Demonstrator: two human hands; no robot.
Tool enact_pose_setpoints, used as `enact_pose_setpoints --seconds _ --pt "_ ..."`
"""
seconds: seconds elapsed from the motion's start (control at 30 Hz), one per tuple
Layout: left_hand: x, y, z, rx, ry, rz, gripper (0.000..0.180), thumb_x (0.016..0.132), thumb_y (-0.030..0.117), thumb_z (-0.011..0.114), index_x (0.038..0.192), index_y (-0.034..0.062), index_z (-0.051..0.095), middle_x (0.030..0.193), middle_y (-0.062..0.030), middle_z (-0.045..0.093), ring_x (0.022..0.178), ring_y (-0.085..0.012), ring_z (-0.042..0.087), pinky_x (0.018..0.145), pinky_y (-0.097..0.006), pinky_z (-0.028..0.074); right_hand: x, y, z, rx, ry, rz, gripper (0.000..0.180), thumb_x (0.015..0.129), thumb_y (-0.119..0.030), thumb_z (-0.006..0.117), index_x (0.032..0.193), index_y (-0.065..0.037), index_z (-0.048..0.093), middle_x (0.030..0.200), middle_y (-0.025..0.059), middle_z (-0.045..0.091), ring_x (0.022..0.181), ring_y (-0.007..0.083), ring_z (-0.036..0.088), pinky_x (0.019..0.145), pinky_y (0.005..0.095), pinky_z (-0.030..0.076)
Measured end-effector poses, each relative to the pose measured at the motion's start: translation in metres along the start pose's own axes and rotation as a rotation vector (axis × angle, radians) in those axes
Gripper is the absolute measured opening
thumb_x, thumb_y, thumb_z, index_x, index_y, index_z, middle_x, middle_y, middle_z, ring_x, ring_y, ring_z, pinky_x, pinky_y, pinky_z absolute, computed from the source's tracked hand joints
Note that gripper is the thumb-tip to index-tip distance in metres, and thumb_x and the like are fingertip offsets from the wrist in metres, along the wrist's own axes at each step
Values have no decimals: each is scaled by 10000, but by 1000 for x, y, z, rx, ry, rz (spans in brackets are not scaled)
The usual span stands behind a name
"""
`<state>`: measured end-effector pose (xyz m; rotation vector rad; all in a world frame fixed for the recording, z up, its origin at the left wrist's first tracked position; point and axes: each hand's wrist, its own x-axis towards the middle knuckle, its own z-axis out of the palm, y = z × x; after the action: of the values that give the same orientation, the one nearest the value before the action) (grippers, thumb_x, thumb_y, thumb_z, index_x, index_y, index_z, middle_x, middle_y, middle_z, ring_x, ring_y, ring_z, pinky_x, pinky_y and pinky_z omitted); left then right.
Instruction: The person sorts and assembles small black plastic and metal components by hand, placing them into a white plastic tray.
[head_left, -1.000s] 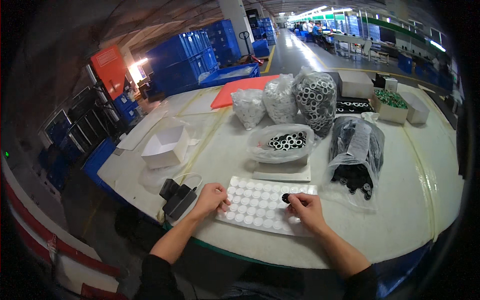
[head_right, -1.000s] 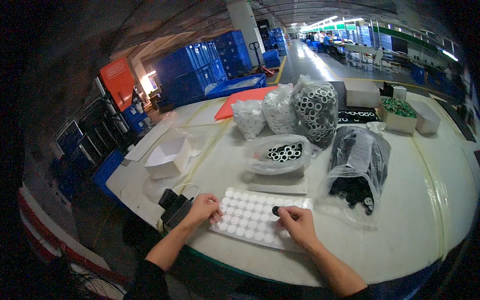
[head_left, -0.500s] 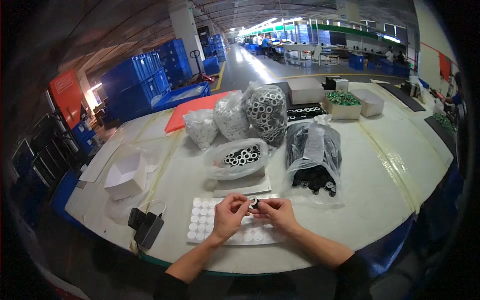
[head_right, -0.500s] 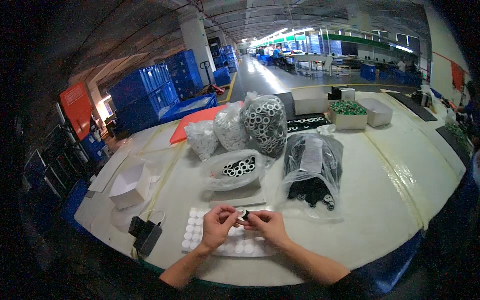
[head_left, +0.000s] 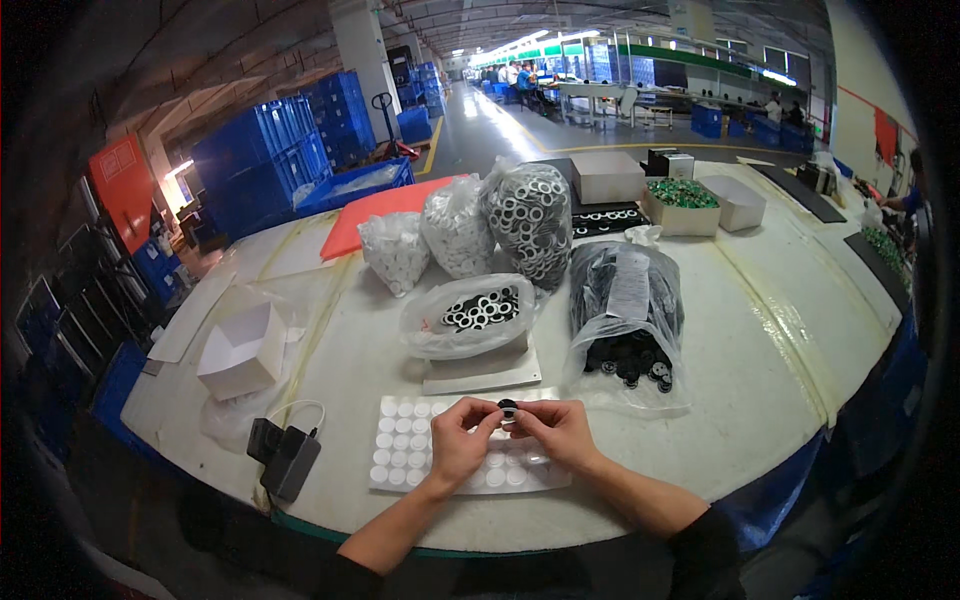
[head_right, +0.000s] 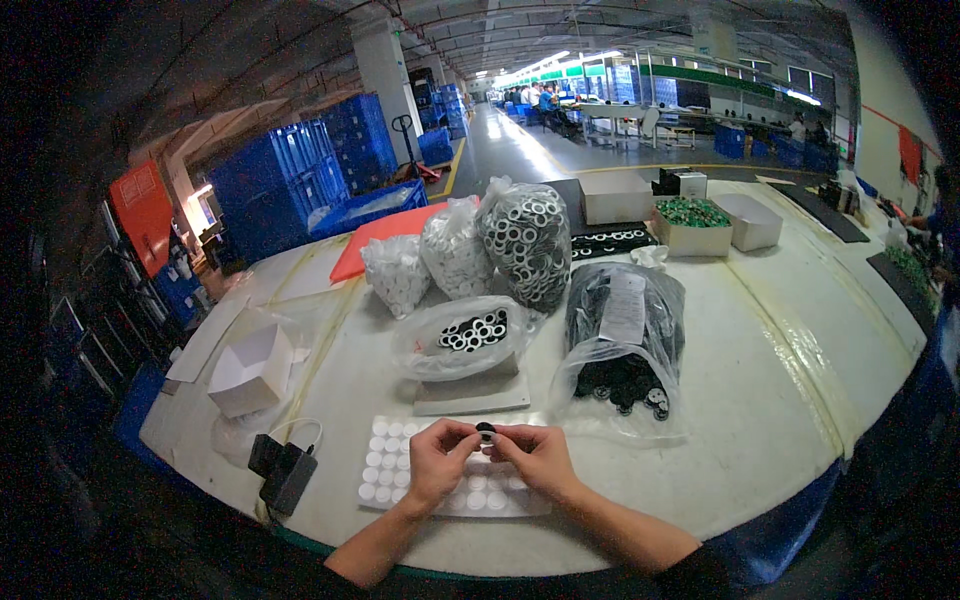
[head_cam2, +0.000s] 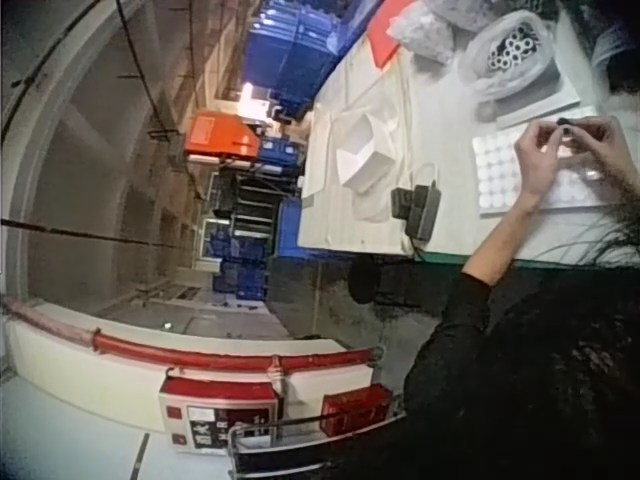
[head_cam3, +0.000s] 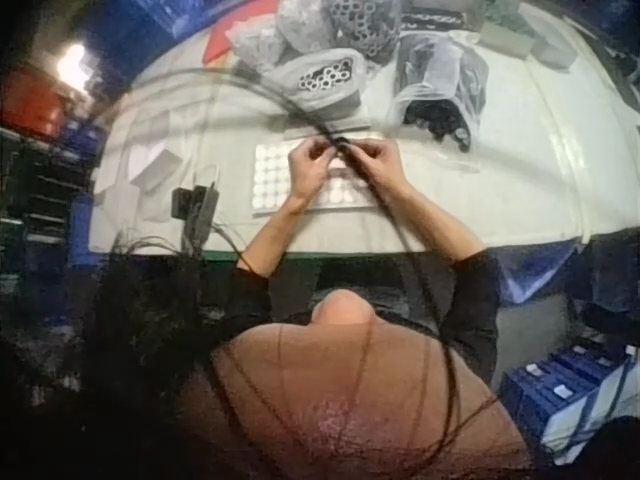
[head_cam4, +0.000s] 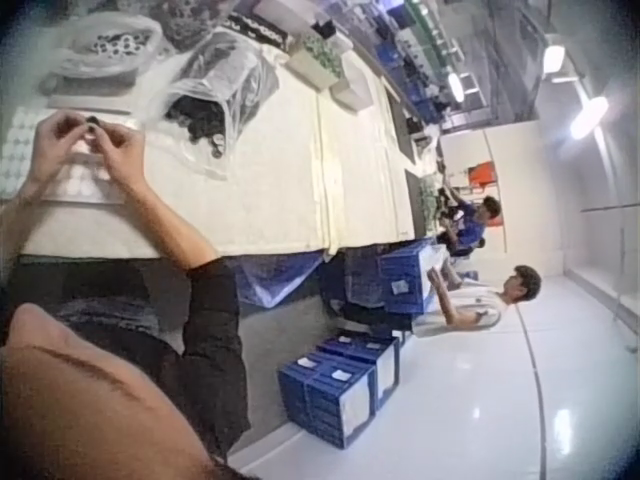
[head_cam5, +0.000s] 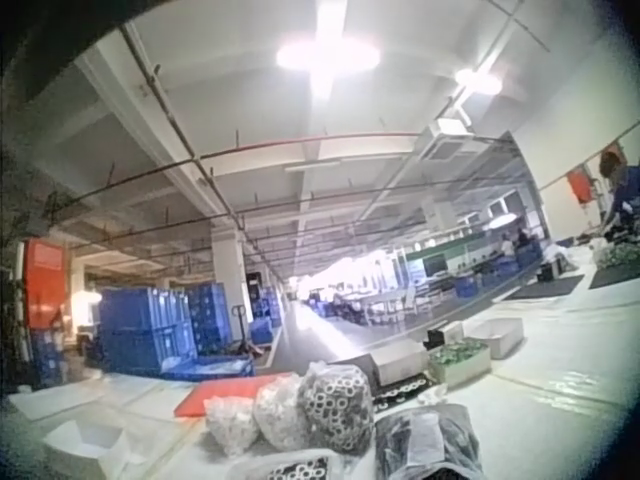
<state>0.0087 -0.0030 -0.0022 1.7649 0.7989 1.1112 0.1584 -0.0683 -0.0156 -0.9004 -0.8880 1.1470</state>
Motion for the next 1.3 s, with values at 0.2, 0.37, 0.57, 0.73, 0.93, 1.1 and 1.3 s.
enact_pose_setpoints --seconds 0.2,0.37,0.57,0.73,0.93,1.1,1.3 --pt "-4 14 0 -350 -63 -99 76 850 25 610 890 -37 589 799 -75 640 710 -114 624 644 -221 508 -5 -5 0 -370 44 -172 183 877 -121 601 908 51 655 745 85 674 685 129 651 606 238 515" --pt "-1 23 -5 -409 -198 -282 98 817 12 628 894 -48 616 815 -74 644 700 -120 613 652 -237 507 -6 -4 -1 -525 75 -351 141 818 -103 633 779 32 643 652 67 645 574 96 597 542 237 481" --pt "1 3 -10 -296 -273 -169 100 803 24 635 886 -31 636 813 -63 646 697 -105 593 653 -231 490 -6 -10 2 -638 30 -306 89 765 -40 624 710 29 612 617 36 613 555 61 528 518 230 441" --pt "4 4 -11 -379 -302 -219 118 808 47 656 908 -12 638 795 -41 649 694 -79 591 630 -210 485 -5 -3 -3 -571 7 -288 82 810 -38 616 772 34 618 636 40 620 594 73 571 538 226 467" --pt "0 6 -2 -479 -212 -216 153 818 22 632 966 -19 631 846 -45 655 724 -89 599 663 -218 494 -4 1 -1 -327 66 -201 86 841 -48 617 834 38 619 715 53 643 634 90 604 577 224 495" --pt "0 2 -7 -404 -228 -216 145 812 9 625 952 -19 647 845 -45 656 724 -90 598 659 -222 487 0 -8 -7 -560 -39 -366 122 822 -77 648 835 41 622 713 53 645 619 82 596 565 223 485" --pt "6 0 -11 105 -403 74 186 793 10 614 972 -19 657 846 -49 653 716 -101 581 661 -224 474 8 -4 -24 -544 -254 -9 131 798 -83 651 819 44 625 663 60 635 558 89 573 521 227 471"
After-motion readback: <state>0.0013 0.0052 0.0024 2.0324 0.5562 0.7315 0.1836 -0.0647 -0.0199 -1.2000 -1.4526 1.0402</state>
